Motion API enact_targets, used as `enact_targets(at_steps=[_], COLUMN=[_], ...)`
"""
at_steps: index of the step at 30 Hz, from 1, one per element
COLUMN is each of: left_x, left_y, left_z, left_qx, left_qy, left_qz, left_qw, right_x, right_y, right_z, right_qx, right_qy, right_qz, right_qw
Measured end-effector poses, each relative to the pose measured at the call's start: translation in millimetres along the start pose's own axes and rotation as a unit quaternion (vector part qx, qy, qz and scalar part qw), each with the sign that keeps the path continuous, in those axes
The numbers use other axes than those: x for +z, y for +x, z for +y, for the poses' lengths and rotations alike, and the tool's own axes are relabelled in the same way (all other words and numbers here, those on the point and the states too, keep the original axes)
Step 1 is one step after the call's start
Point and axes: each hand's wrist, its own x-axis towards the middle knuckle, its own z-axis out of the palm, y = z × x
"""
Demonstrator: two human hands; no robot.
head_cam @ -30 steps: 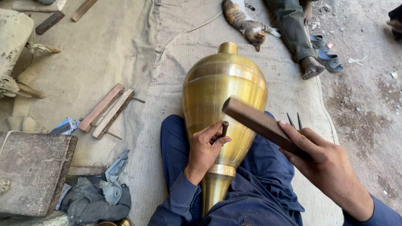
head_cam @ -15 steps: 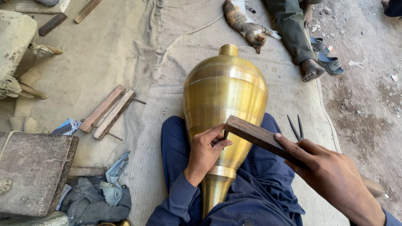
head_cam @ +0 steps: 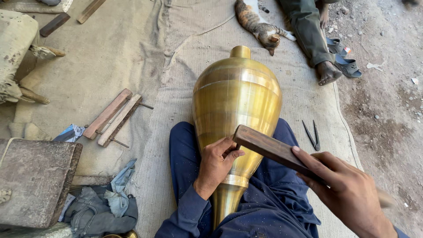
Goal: The person sits on a mat and uses a hammer and chisel to engrave a decorative pattern onto a large brass vessel. They repeatedly strike the chisel to create fine lines and shapes on the curved surface.
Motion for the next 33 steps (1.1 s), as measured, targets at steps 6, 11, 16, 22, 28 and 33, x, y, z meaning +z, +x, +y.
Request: enact_targets(at_steps=[6,11,16,22,28,33], left_x=[-1,1,3,5,5,4], left_y=[-2,-3,-10,-11,-11,-8], left_z=[2,0,-3,-6,-1,4], left_qx=[-0.030,-0.040,-0.017,0.001,-0.026,-0.041], left_qy=[0.005,0.020,0.000,0.021,0.014,0.025], left_qz=[-0.004,-0.005,-0.001,0.008,0.016,0.015], left_qw=[1.000,0.999,1.000,1.000,0.999,0.999], right_x=[4,5,3,4,4,3], right_y=[-4,1,2,-4,1,3], right_z=[0,-2,-2,2,7,7], right_qx=[0.007,0.033,0.038,0.004,0.011,-0.001], right_qy=[-0.060,0.007,0.046,0.072,0.048,0.081], right_qz=[-0.045,-0.025,-0.015,-0.002,-0.033,0.011], right_qw=[0.997,0.999,0.998,0.997,0.998,0.997])
